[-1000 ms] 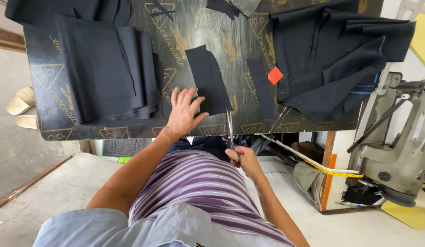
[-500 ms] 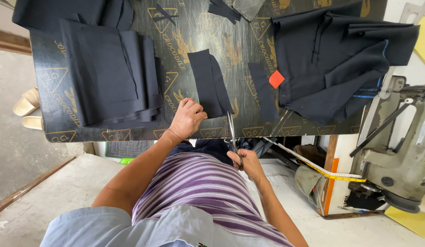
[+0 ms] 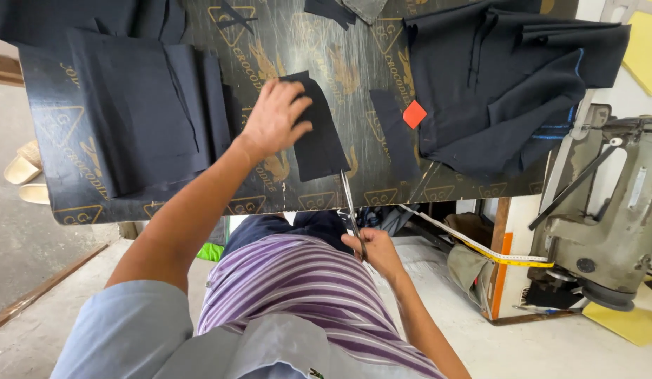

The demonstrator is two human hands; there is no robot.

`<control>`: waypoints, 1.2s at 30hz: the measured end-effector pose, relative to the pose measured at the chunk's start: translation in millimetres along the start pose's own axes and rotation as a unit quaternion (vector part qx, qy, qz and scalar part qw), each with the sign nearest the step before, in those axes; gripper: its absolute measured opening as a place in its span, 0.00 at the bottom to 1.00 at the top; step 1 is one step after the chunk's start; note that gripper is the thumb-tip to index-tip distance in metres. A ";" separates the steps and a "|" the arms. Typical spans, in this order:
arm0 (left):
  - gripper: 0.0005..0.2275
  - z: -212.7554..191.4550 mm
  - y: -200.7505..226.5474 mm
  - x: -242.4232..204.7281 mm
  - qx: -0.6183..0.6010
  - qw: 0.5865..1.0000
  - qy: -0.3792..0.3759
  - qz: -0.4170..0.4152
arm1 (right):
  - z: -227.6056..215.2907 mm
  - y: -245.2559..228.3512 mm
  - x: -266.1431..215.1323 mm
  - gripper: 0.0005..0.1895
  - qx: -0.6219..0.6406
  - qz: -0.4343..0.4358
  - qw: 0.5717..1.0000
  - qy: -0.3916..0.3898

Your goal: The person marks a large piece of dark fabric with a red chalk-like tool, then uses shears to cut the fabric into several smaller pieces. The person folds and aligns the fabric pieces on the table while cutting them to size.

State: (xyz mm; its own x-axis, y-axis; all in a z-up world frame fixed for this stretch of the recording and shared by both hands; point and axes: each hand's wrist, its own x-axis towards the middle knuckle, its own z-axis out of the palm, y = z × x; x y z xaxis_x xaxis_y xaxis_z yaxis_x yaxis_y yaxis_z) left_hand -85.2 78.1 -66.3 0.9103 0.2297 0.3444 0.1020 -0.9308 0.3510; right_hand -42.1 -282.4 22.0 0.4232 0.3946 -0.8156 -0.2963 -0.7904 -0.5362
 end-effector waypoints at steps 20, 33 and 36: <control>0.52 0.6 44.2 -50.0 0.017 0.979 -0.176 -0.097 | 9.1 7.3 27.2 0.17 -0.043 -0.007 0.996 -0.078; 0.52 2.6 42.6 -51.7 0.017 0.978 -0.181 -0.099 | 25.8 -15.8 31.2 0.21 -0.045 -0.004 0.998 -0.037; 0.52 3.0 42.2 -51.5 0.017 0.978 -0.183 -0.100 | 25.5 -0.9 37.6 0.21 -0.042 0.004 0.999 -0.025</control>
State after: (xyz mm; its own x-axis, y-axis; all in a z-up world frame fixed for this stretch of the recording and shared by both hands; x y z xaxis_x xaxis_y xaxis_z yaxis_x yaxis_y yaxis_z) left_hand -126.6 26.2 -71.8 0.9529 0.2966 -0.0640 0.2998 -0.8879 0.3490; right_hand -47.8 -254.9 -13.7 0.3775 0.4100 -0.8303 -0.2249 -0.8292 -0.5117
